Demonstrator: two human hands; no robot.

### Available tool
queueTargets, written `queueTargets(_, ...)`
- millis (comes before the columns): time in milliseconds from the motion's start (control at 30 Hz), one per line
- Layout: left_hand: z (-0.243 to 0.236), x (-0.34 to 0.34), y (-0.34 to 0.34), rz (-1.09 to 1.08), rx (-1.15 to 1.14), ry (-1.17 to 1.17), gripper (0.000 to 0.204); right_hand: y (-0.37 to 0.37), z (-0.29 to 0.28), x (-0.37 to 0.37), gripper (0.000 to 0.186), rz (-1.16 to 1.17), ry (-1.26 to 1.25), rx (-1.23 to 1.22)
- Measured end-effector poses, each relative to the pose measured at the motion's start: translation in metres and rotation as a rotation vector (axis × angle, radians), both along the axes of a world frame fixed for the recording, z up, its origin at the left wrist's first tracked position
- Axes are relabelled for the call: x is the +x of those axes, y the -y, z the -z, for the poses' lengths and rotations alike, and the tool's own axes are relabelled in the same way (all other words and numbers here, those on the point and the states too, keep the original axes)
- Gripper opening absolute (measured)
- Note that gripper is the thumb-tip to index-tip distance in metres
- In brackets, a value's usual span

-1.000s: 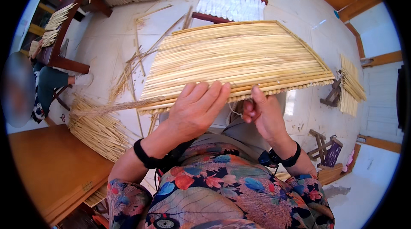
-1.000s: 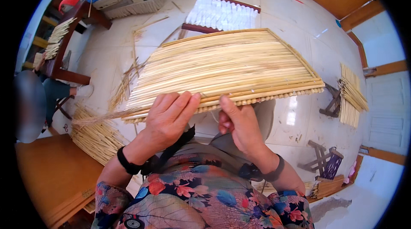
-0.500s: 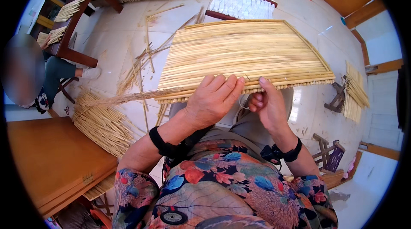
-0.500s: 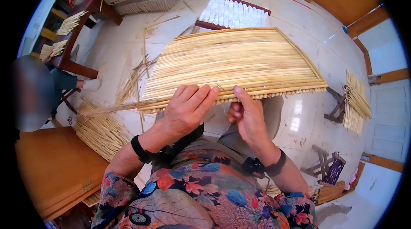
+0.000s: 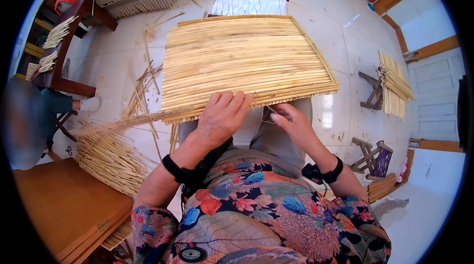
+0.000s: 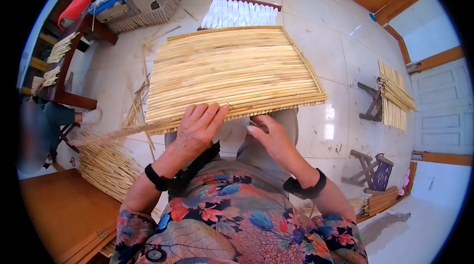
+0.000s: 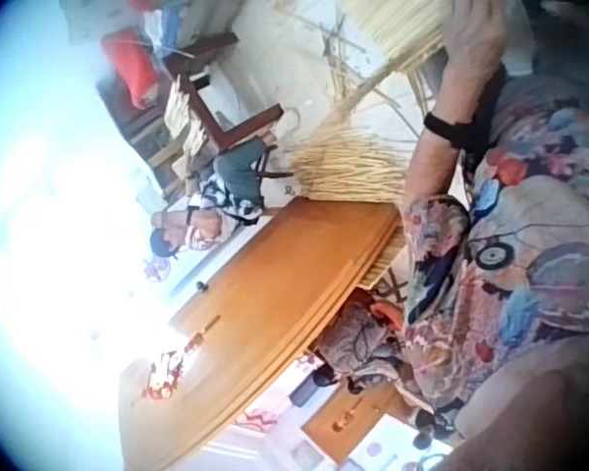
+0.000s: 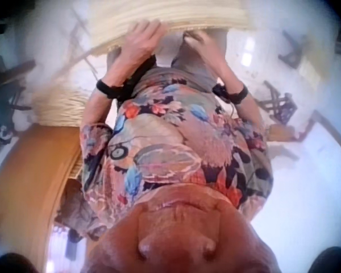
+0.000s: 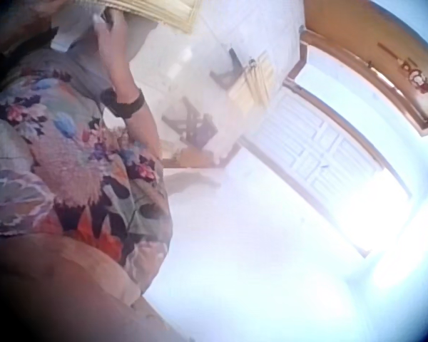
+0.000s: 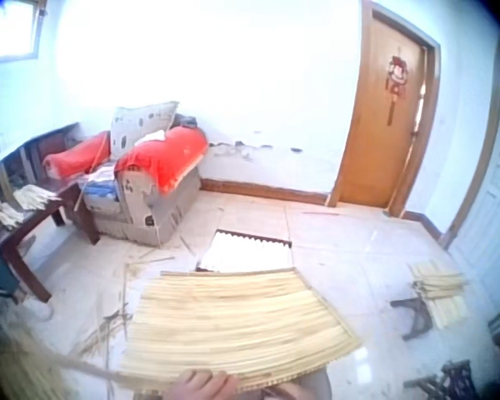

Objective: The person weaves thin wooden sticks together using white string to form a rectangular mat, repeatedly threading the string around each stick and pulling it tight to secure them in a row.

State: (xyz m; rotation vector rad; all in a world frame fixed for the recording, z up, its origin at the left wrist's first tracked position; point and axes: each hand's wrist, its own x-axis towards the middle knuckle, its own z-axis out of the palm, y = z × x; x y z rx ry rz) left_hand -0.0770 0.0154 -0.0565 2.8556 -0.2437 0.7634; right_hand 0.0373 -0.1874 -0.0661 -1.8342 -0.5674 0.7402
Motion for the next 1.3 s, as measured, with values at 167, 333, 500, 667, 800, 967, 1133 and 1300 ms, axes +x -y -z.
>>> queueTargets(167,0.004,-0.002,-0.004,0.006,0.038,0.002,0.042,-0.004,-0.044,0.011,0.023,-0.209,0.9,-0.075)
queueTargets(333,0.005,0.001,-0.002,0.007,0.044,-0.026,0.042,-0.043,-0.031,0.021,0.014,-0.294,1.028,0.029)
queueTargets(500,0.006,0.003,-0.003,0.001,0.056,-0.021,0.04,-0.057,-0.03,0.029,0.011,-0.435,1.033,0.04)
queueTargets(667,0.009,0.0,-0.006,0.047,0.084,0.002,0.044,-0.063,-0.031,0.034,0.01,-0.496,0.994,0.101)
queueTargets(800,0.015,0.001,-0.009,0.088,0.003,-0.036,0.046,-0.093,-0.076,0.039,0.009,-0.315,0.845,0.328)
queueTargets(967,0.012,0.003,-0.019,0.062,0.072,0.034,0.042,-0.092,-0.093,0.057,0.016,-0.169,-0.179,0.432)
queueTargets(1133,0.016,0.002,-0.024,0.068,0.065,0.026,0.044,-0.085,-0.14,0.066,0.022,-0.288,-0.065,0.083)
queueTargets(1300,0.023,-0.004,-0.026,0.053,0.064,-0.012,0.045,-0.088,-0.248,0.15,0.017,-0.07,0.777,0.334)
